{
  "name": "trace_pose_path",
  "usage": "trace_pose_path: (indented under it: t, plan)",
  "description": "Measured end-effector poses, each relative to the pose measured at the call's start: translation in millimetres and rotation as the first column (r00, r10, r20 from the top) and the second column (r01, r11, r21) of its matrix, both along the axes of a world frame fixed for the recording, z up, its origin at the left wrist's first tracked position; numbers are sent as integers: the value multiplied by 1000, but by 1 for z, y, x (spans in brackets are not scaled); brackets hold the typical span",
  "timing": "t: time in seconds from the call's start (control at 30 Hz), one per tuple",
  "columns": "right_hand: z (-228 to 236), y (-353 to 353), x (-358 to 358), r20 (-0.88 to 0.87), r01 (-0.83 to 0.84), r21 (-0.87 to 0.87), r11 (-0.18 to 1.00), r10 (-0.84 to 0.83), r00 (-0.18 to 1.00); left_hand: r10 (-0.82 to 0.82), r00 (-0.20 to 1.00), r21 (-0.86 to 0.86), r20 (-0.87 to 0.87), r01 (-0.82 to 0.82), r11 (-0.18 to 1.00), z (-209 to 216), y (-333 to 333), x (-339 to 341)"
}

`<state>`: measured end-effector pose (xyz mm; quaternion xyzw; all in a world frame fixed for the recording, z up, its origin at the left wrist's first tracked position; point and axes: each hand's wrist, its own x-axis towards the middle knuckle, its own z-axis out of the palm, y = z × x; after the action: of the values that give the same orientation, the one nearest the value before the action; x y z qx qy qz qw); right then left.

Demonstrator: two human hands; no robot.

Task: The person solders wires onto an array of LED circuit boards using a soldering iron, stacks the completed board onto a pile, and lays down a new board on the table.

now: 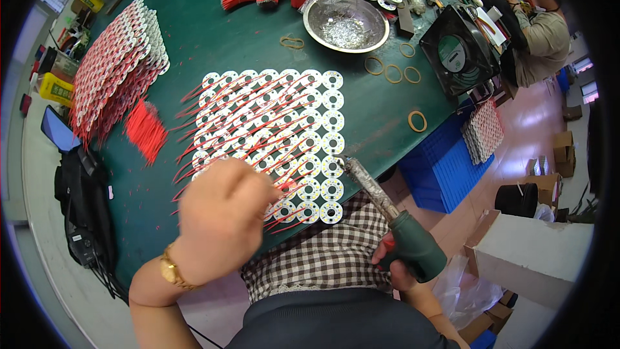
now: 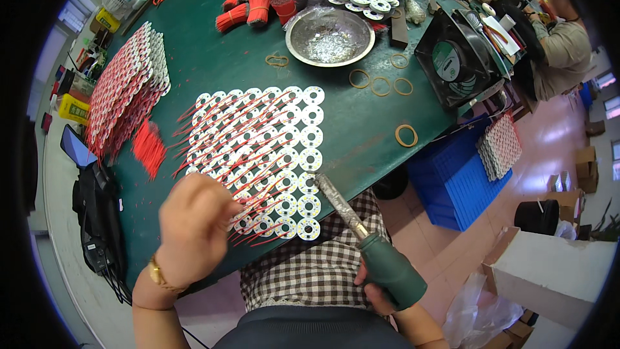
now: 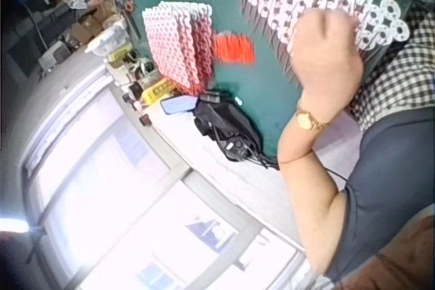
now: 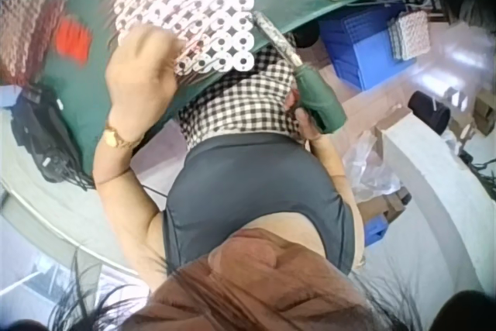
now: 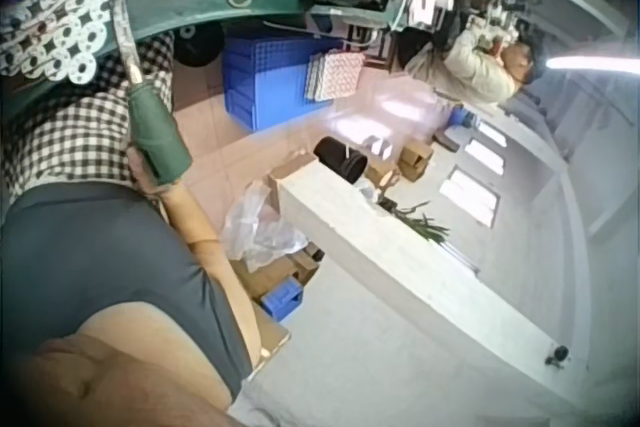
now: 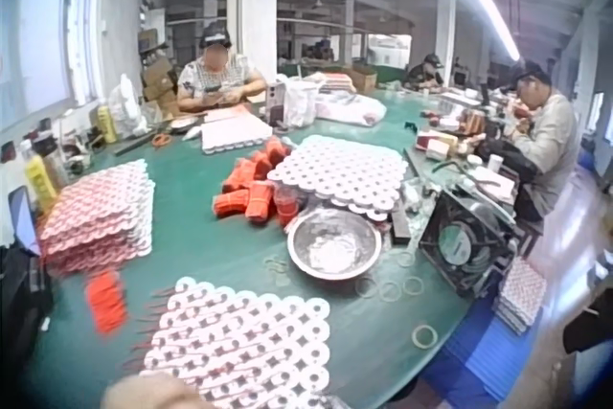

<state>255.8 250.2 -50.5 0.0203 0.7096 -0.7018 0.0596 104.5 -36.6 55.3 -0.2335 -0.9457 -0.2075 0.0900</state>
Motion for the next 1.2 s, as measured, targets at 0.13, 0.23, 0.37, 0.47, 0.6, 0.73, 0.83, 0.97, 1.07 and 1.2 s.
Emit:
trace_pose_path:
  t: [0.13,0.23,0.37,0.47,0.6,0.73,0.83,0.97,1.07,1.2]
  plan:
    - [13,1,-6,106,-146,133,980,133,985,-345,933,136,-104,357,924,-45,12,-4]
    - [18,-3,-12,-29,-131,199,971,139,990,-424,889,-52,-174,422,905,-58,14,-3]
    - [20,-2,-17,-148,-171,388,906,244,958,-423,888,-39,-180,423,905,-61,17,-4]
    - [20,-8,-21,-258,-93,457,885,232,938,-417,889,-56,-190,414,908,-63,18,-2]
    - [22,-6,-21,-250,-121,455,882,257,934,-395,896,-55,-203,392,918,-64,20,1]
    - [20,-2,-20,-291,-127,599,791,363,885,-375,907,-62,-189,370,927,-65,21,5]
    - [14,-1,-15,-291,-106,607,787,345,892,-378,908,-91,-180,367,926,-64,23,6]
    - [22,-3,-4,-24,-155,365,918,175,984,-382,908,-111,-170,368,923,-63,22,8]
    - [24,-2,-13,-241,-98,421,902,216,946,-375,913,-119,-159,360,925,-62,24,8]
    - [27,-4,-14,-196,-85,363,928,165,967,-377,915,-77,-146,369,926,-61,23,7]
